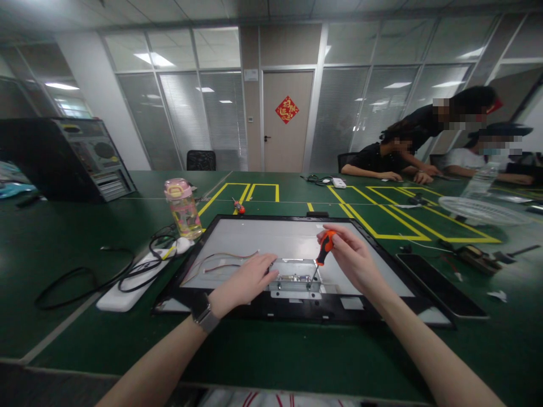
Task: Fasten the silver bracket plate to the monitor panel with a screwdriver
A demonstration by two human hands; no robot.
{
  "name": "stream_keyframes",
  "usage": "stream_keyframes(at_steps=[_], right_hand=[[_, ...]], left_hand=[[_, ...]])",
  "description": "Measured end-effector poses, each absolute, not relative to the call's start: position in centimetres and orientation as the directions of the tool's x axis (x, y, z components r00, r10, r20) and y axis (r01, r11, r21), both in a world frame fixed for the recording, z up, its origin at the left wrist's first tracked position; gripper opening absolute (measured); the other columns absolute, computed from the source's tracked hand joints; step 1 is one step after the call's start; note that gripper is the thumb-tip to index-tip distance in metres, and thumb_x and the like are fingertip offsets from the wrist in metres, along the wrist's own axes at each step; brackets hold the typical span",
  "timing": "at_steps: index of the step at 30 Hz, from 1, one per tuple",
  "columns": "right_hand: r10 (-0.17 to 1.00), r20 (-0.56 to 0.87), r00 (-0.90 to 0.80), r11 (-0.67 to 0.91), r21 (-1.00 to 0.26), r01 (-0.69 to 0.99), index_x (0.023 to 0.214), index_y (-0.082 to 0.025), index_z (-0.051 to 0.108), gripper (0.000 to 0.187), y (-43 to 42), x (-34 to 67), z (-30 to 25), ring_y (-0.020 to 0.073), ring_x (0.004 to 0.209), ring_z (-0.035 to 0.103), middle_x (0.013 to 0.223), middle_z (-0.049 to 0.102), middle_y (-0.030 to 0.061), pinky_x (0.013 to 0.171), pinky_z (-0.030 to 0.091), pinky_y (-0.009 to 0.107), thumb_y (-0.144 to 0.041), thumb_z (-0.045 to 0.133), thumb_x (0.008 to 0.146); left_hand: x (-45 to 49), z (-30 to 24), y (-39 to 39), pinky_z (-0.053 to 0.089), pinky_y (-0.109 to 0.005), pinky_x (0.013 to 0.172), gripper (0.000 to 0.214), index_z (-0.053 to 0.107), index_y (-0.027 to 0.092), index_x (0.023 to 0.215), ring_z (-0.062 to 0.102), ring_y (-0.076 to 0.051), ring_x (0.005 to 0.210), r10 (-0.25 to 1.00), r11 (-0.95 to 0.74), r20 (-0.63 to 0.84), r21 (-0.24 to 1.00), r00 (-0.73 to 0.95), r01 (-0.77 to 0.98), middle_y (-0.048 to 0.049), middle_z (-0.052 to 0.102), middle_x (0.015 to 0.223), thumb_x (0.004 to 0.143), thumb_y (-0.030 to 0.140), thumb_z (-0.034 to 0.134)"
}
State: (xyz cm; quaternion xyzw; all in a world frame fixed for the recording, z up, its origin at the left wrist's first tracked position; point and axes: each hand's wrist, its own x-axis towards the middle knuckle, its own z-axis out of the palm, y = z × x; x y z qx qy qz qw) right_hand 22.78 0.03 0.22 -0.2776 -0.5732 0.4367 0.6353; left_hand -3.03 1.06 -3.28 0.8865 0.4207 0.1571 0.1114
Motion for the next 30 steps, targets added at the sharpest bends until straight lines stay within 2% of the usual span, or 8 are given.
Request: stream_keyframes(at_steps=[8, 11, 14, 18, 22, 25, 30], right_hand=[[0.846, 0.525, -0.093, 0.515, -0.849, -0.119, 0.112, -0.029, 0.068, 0.029, 0.0, 23.0, 0.3, 0.0232, 0.098, 0.065, 0.099, 0.071, 0.0054, 0.091, 0.049, 0.041, -0.044, 0.060, 0.089], [0.833, 0.551, -0.050, 0.549, -0.835, -0.041, 0.111, -0.031, 0.069, 0.029, 0.1, 23.1, -0.1, 0.0216, 0.091, 0.064, 0.096, 0.069, 0.0038, 0.085, 0.051, 0.038, -0.042, 0.067, 0.085], [0.802, 0.597, 0.031, 0.597, -0.802, 0.003, 0.097, -0.031, 0.074, 0.022, 0.2, 22.9, -0.5, 0.0191, 0.082, 0.061, 0.090, 0.064, 0.0022, 0.076, 0.052, 0.034, -0.038, 0.075, 0.077], [0.821, 0.569, 0.052, 0.571, -0.814, -0.109, 0.089, -0.030, 0.075, 0.018, 0.2, 22.8, -0.5, 0.0177, 0.077, 0.059, 0.085, 0.062, 0.0017, 0.069, 0.051, 0.031, -0.042, 0.075, 0.076], [0.874, 0.486, -0.001, 0.474, -0.851, -0.227, 0.100, -0.031, 0.074, 0.026, 0.0, 22.7, 0.0, 0.0189, 0.080, 0.063, 0.086, 0.068, 0.0029, 0.077, 0.052, 0.035, -0.046, 0.072, 0.079], [0.877, 0.480, -0.019, 0.461, -0.851, -0.250, 0.099, -0.030, 0.073, 0.024, 0.1, 22.7, 0.2, 0.0211, 0.087, 0.065, 0.090, 0.070, 0.0046, 0.082, 0.052, 0.038, -0.046, 0.069, 0.082], [0.861, 0.509, 0.000, 0.496, -0.838, -0.230, 0.085, -0.030, 0.074, 0.016, 0.3, 23.1, -0.2, 0.0195, 0.082, 0.065, 0.092, 0.068, 0.0023, 0.076, 0.054, 0.035, -0.044, 0.075, 0.076]], left_hand=[[-2.8, -2.4, 0.5, 0.028, -0.040, 0.114, 0.041, 0.045, 0.016, 0.136, 0.046, -0.023, 0.131, 0.800, -0.592, 0.134, 0.340, 0.585, 0.731, -0.0132, 0.050, 0.142, 0.102, 0.038, 0.037], [-2.9, -2.7, 0.8, 0.028, -0.040, 0.114, 0.042, 0.045, 0.016, 0.136, 0.046, -0.023, 0.131, 0.795, -0.599, 0.147, 0.338, 0.588, 0.726, -0.0129, 0.051, 0.141, 0.102, 0.039, 0.036], [-3.0, -3.1, 1.0, 0.027, -0.040, 0.115, 0.042, 0.045, 0.018, 0.135, 0.047, -0.022, 0.130, 0.787, -0.611, 0.170, 0.340, 0.593, 0.715, -0.0118, 0.051, 0.141, 0.102, 0.041, 0.035], [-3.0, -3.1, 1.0, 0.028, -0.039, 0.115, 0.041, 0.046, 0.018, 0.134, 0.049, -0.022, 0.128, 0.787, -0.612, 0.175, 0.340, 0.592, 0.714, -0.0110, 0.053, 0.139, 0.102, 0.041, 0.036], [-3.0, -2.9, 0.8, 0.026, -0.038, 0.115, 0.042, 0.046, 0.016, 0.134, 0.048, -0.022, 0.129, 0.787, -0.612, 0.169, 0.338, 0.594, 0.715, -0.0115, 0.052, 0.140, 0.102, 0.041, 0.036], [-3.0, -2.8, 0.8, 0.028, -0.039, 0.115, 0.041, 0.046, 0.018, 0.134, 0.047, -0.022, 0.130, 0.795, -0.601, 0.166, 0.339, 0.583, 0.724, -0.0113, 0.052, 0.140, 0.102, 0.041, 0.036], [-2.9, -2.9, 0.8, 0.028, -0.040, 0.114, 0.040, 0.047, 0.018, 0.133, 0.049, -0.022, 0.128, 0.787, -0.613, 0.172, 0.329, 0.593, 0.718, -0.0111, 0.053, 0.138, 0.102, 0.040, 0.036]])
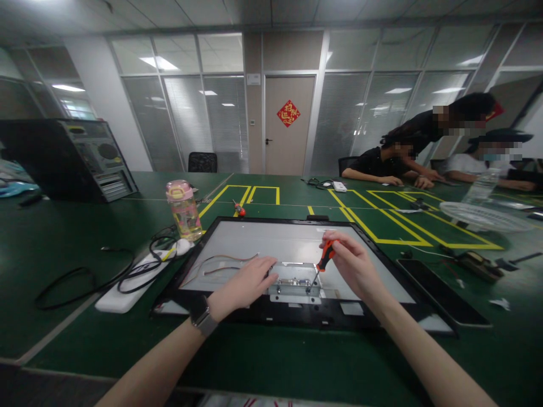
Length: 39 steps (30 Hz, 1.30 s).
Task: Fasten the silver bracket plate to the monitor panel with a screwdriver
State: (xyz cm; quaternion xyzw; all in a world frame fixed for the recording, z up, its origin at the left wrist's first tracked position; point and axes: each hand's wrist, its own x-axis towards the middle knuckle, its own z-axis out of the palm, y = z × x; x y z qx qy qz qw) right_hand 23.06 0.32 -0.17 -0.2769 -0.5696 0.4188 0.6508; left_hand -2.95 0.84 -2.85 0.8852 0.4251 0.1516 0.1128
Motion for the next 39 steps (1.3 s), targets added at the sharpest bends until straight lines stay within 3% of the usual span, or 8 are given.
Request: stream_keyframes(at_steps=[7, 13, 18, 20, 26, 32, 37, 39], right_hand=[[0.871, 0.483, -0.086, 0.450, -0.856, -0.256, 0.100, -0.031, 0.074, 0.023, -0.2, 23.0, 0.4, 0.0211, 0.090, 0.067, 0.092, 0.072, 0.0039, 0.084, 0.053, 0.038, -0.045, 0.068, 0.083], [0.853, 0.507, -0.123, 0.496, -0.861, -0.112, 0.111, -0.029, 0.070, 0.028, -0.2, 23.3, 0.5, 0.0238, 0.100, 0.065, 0.104, 0.072, 0.0058, 0.092, 0.049, 0.042, -0.042, 0.063, 0.088], [0.824, 0.567, 0.020, 0.567, -0.822, -0.051, 0.092, -0.031, 0.074, 0.019, 0.0, 23.1, -0.2, 0.0173, 0.079, 0.062, 0.088, 0.067, 0.0003, 0.073, 0.051, 0.029, -0.036, 0.078, 0.075], [0.817, 0.576, 0.034, 0.577, -0.814, -0.062, 0.089, -0.030, 0.074, 0.015, 0.1, 23.1, -0.2, 0.0164, 0.075, 0.060, 0.086, 0.065, 0.0002, 0.069, 0.051, 0.029, -0.038, 0.076, 0.077], [0.851, 0.522, -0.051, 0.504, -0.842, -0.193, 0.102, -0.029, 0.074, 0.024, 0.0, 23.2, 0.2, 0.0205, 0.088, 0.065, 0.090, 0.071, 0.0040, 0.081, 0.051, 0.034, -0.044, 0.067, 0.084], [0.830, 0.555, -0.057, 0.537, -0.823, -0.186, 0.087, -0.029, 0.074, 0.015, 0.0, 23.1, 0.4, 0.0193, 0.083, 0.064, 0.091, 0.067, 0.0029, 0.073, 0.053, 0.032, -0.042, 0.072, 0.080], [0.842, 0.525, -0.126, 0.499, -0.845, -0.192, 0.106, -0.031, 0.071, 0.023, 0.0, 23.1, 0.3, 0.0206, 0.088, 0.066, 0.094, 0.070, 0.0044, 0.082, 0.053, 0.038, -0.043, 0.064, 0.087], [0.842, 0.525, -0.123, 0.501, -0.846, -0.182, 0.105, -0.030, 0.070, 0.022, 0.0, 23.1, 0.2, 0.0217, 0.090, 0.066, 0.096, 0.070, 0.0052, 0.083, 0.053, 0.040, -0.043, 0.060, 0.089]], left_hand=[[-2.9, -2.7, 0.6, 0.028, -0.040, 0.114, 0.040, 0.046, 0.018, 0.134, 0.049, -0.022, 0.128, 0.790, -0.608, 0.167, 0.331, 0.589, 0.721, -0.0108, 0.053, 0.139, 0.102, 0.039, 0.036], [-2.9, -2.7, 0.6, 0.028, -0.039, 0.115, 0.042, 0.046, 0.016, 0.134, 0.048, -0.022, 0.130, 0.792, -0.606, 0.164, 0.333, 0.588, 0.723, -0.0116, 0.052, 0.140, 0.102, 0.040, 0.036], [-3.0, -3.0, 0.8, 0.028, -0.038, 0.115, 0.041, 0.046, 0.017, 0.134, 0.048, -0.022, 0.129, 0.789, -0.611, 0.178, 0.332, 0.588, 0.719, -0.0108, 0.052, 0.140, 0.102, 0.040, 0.036], [-2.9, -3.0, 0.8, 0.027, -0.038, 0.115, 0.040, 0.046, 0.017, 0.134, 0.048, -0.021, 0.128, 0.790, -0.610, 0.176, 0.331, 0.588, 0.720, -0.0107, 0.052, 0.140, 0.102, 0.039, 0.037], [-2.9, -2.9, 0.8, 0.028, -0.038, 0.115, 0.040, 0.045, 0.017, 0.134, 0.047, -0.021, 0.130, 0.794, -0.604, 0.168, 0.325, 0.585, 0.727, -0.0108, 0.051, 0.141, 0.102, 0.038, 0.037], [-3.0, -3.2, 0.9, 0.031, -0.039, 0.113, 0.039, 0.046, 0.018, 0.134, 0.050, -0.021, 0.127, 0.785, -0.617, 0.192, 0.324, 0.588, 0.717, -0.0096, 0.053, 0.139, 0.102, 0.039, 0.038], [-3.1, -3.6, 1.1, 0.030, -0.038, 0.113, 0.040, 0.045, 0.019, 0.134, 0.049, -0.021, 0.127, 0.775, -0.630, 0.213, 0.326, 0.595, 0.704, -0.0088, 0.053, 0.139, 0.102, 0.040, 0.037], [-3.1, -3.6, 1.1, 0.031, -0.038, 0.113, 0.040, 0.045, 0.018, 0.134, 0.050, -0.021, 0.126, 0.774, -0.632, 0.214, 0.325, 0.596, 0.703, -0.0088, 0.053, 0.138, 0.102, 0.040, 0.037]])
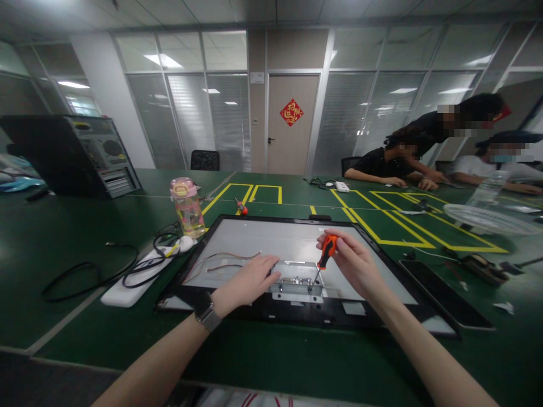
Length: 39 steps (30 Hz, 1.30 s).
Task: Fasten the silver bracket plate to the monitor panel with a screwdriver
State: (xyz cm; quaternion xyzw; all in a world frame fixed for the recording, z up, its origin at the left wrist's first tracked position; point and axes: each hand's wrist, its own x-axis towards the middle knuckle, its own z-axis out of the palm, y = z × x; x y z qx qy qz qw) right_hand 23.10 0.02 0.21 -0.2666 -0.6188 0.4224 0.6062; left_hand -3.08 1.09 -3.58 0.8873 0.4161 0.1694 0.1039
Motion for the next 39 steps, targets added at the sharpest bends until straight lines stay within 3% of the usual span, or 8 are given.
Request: stream_keyframes(at_steps=[5, 13, 17, 23, 29, 34, 39], right_hand=[[0.840, 0.537, -0.076, 0.522, -0.839, -0.154, 0.090, -0.029, 0.073, 0.020, 0.2, 23.3, 0.0, 0.0209, 0.085, 0.067, 0.100, 0.067, 0.0038, 0.076, 0.055, 0.036, -0.046, 0.071, 0.080], [0.859, 0.493, -0.135, 0.466, -0.864, -0.192, 0.109, -0.028, 0.069, 0.026, 0.1, 23.3, 0.2, 0.0220, 0.093, 0.068, 0.101, 0.073, 0.0063, 0.088, 0.053, 0.041, -0.043, 0.060, 0.090], [0.837, 0.522, -0.165, 0.520, -0.852, -0.059, 0.113, -0.027, 0.068, 0.030, -0.1, 23.6, 0.7, 0.0236, 0.097, 0.068, 0.104, 0.073, 0.0074, 0.091, 0.052, 0.042, -0.042, 0.061, 0.089], [0.749, 0.662, -0.022, 0.654, -0.734, 0.181, 0.087, -0.026, 0.072, 0.016, -0.5, 23.5, 1.2, 0.0214, 0.085, 0.065, 0.089, 0.067, 0.0041, 0.077, 0.055, 0.034, -0.038, 0.075, 0.077], [0.778, 0.623, -0.077, 0.628, -0.769, 0.123, 0.113, -0.025, 0.068, 0.028, -0.7, 23.5, 0.8, 0.0235, 0.096, 0.067, 0.104, 0.072, 0.0077, 0.088, 0.052, 0.041, -0.037, 0.052, 0.094], [0.765, 0.644, -0.009, 0.636, -0.753, 0.171, 0.106, -0.027, 0.072, 0.024, -0.4, 23.5, 0.5, 0.0234, 0.093, 0.066, 0.098, 0.072, 0.0052, 0.085, 0.053, 0.039, -0.037, 0.066, 0.085], [0.768, 0.639, -0.038, 0.637, -0.757, 0.145, 0.113, -0.026, 0.069, 0.029, -0.5, 23.4, 0.6, 0.0248, 0.096, 0.066, 0.102, 0.072, 0.0069, 0.089, 0.051, 0.043, -0.039, 0.055, 0.092]], left_hand=[[-3.0, -3.3, 1.0, 0.031, -0.038, 0.113, 0.039, 0.046, 0.017, 0.133, 0.050, -0.021, 0.126, 0.778, -0.628, 0.209, 0.315, 0.593, 0.712, -0.0097, 0.054, 0.137, 0.102, 0.039, 0.037], [-3.0, -3.3, 0.9, 0.030, -0.039, 0.113, 0.039, 0.046, 0.019, 0.134, 0.050, -0.021, 0.127, 0.784, -0.620, 0.202, 0.321, 0.587, 0.716, -0.0093, 0.054, 0.138, 0.102, 0.039, 0.038], [-2.9, -3.1, 0.8, 0.030, -0.039, 0.114, 0.038, 0.046, 0.018, 0.133, 0.050, -0.021, 0.127, 0.781, -0.623, 0.194, 0.314, 0.594, 0.717, -0.0100, 0.054, 0.138, 0.102, 0.037, 0.038], [-3.0, -3.2, 0.9, 0.029, -0.039, 0.114, 0.038, 0.046, 0.019, 0.133, 0.050, -0.021, 0.127, 0.775, -0.631, 0.216, 0.315, 0.594, 0.709, -0.0093, 0.054, 0.138, 0.102, 0.039, 0.037], [-3.0, -3.4, 0.9, 0.028, -0.039, 0.115, 0.039, 0.046, 0.018, 0.134, 0.050, -0.020, 0.127, 0.780, -0.625, 0.204, 0.319, 0.592, 0.712, -0.0092, 0.054, 0.138, 0.102, 0.039, 0.037], [-3.1, -3.4, 0.9, 0.030, -0.041, 0.114, 0.039, 0.045, 0.019, 0.134, 0.049, -0.021, 0.128, 0.774, -0.632, 0.213, 0.320, 0.596, 0.706, -0.0097, 0.053, 0.139, 0.102, 0.040, 0.036], [-3.0, -3.1, 0.8, 0.029, -0.040, 0.114, 0.039, 0.045, 0.019, 0.134, 0.049, -0.021, 0.128, 0.785, -0.617, 0.191, 0.332, 0.590, 0.713, -0.0105, 0.053, 0.139, 0.102, 0.040, 0.037]])
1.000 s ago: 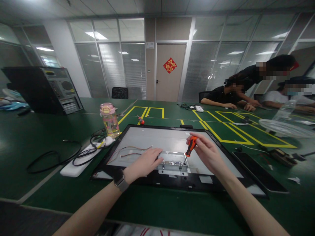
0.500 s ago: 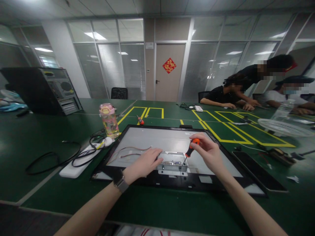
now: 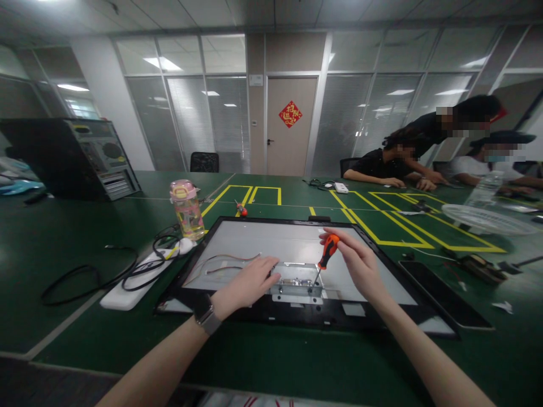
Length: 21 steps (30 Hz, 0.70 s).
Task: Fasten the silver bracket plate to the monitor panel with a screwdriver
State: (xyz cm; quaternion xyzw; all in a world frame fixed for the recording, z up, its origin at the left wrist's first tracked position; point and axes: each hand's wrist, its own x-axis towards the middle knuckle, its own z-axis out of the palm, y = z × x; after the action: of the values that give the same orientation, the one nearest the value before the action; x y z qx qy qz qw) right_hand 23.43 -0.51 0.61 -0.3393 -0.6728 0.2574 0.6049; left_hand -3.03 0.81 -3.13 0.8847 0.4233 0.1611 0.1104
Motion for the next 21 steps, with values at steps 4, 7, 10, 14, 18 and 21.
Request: stream_keyframes(at_steps=[4, 7, 10, 14, 18, 21], right_hand=[[0.791, 0.609, -0.055, 0.611, -0.786, 0.094, 0.117, -0.026, 0.066, 0.030, -0.42, 23.37, 0.40, 0.0228, 0.090, 0.067, 0.100, 0.072, 0.0064, 0.085, 0.053, 0.040, -0.037, 0.058, 0.091], [0.770, 0.638, -0.011, 0.631, -0.759, 0.159, 0.105, -0.027, 0.070, 0.024, -0.27, 23.29, 0.32, 0.0209, 0.086, 0.065, 0.093, 0.068, 0.0041, 0.081, 0.053, 0.035, -0.037, 0.068, 0.083], [0.741, 0.672, -0.001, 0.655, -0.722, 0.221, 0.096, -0.026, 0.072, 0.021, -0.31, 23.34, 0.57, 0.0216, 0.087, 0.064, 0.091, 0.066, 0.0041, 0.080, 0.052, 0.035, -0.041, 0.068, 0.082], [0.760, 0.647, -0.058, 0.645, -0.741, 0.190, 0.107, -0.025, 0.070, 0.027, -0.55, 23.52, 0.96, 0.0239, 0.094, 0.066, 0.101, 0.070, 0.0067, 0.086, 0.051, 0.039, -0.041, 0.052, 0.093], [0.759, 0.651, -0.037, 0.645, -0.742, 0.182, 0.107, -0.025, 0.069, 0.024, -0.48, 23.42, 0.76, 0.0230, 0.087, 0.066, 0.095, 0.070, 0.0059, 0.082, 0.053, 0.039, -0.038, 0.060, 0.089], [0.715, 0.699, -0.005, 0.679, -0.693, 0.242, 0.100, -0.027, 0.072, 0.019, -0.44, 23.27, 0.63, 0.0222, 0.085, 0.063, 0.092, 0.067, 0.0048, 0.080, 0.051, 0.038, -0.036, 0.066, 0.084]], left_hand=[[-2.98, -3.09, 0.79, 0.028, -0.039, 0.115, 0.040, 0.045, 0.016, 0.134, 0.048, -0.022, 0.129, 0.787, -0.614, 0.183, 0.325, 0.589, 0.720, -0.0111, 0.052, 0.140, 0.102, 0.039, 0.037], [-2.93, -3.14, 0.82, 0.028, -0.039, 0.115, 0.039, 0.046, 0.017, 0.134, 0.049, -0.021, 0.128, 0.784, -0.618, 0.188, 0.321, 0.591, 0.717, -0.0106, 0.053, 0.139, 0.102, 0.038, 0.036], [-2.90, -3.20, 0.87, 0.029, -0.040, 0.114, 0.039, 0.046, 0.019, 0.134, 0.049, -0.021, 0.128, 0.784, -0.619, 0.191, 0.317, 0.591, 0.719, -0.0100, 0.053, 0.140, 0.102, 0.039, 0.036], [-2.99, -3.30, 0.96, 0.029, -0.038, 0.114, 0.040, 0.046, 0.017, 0.134, 0.048, -0.021, 0.129, 0.784, -0.618, 0.182, 0.318, 0.593, 0.719, -0.0107, 0.052, 0.140, 0.102, 0.039, 0.037], [-3.10, -3.38, 1.02, 0.028, -0.039, 0.114, 0.041, 0.045, 0.018, 0.135, 0.048, -0.021, 0.129, 0.781, -0.623, 0.192, 0.318, 0.595, 0.715, -0.0104, 0.052, 0.140, 0.102, 0.040, 0.036], [-3.09, -3.32, 0.96, 0.028, -0.039, 0.114, 0.040, 0.046, 0.018, 0.134, 0.049, -0.021, 0.128, 0.781, -0.623, 0.196, 0.320, 0.593, 0.714, -0.0107, 0.053, 0.139, 0.102, 0.040, 0.036]])
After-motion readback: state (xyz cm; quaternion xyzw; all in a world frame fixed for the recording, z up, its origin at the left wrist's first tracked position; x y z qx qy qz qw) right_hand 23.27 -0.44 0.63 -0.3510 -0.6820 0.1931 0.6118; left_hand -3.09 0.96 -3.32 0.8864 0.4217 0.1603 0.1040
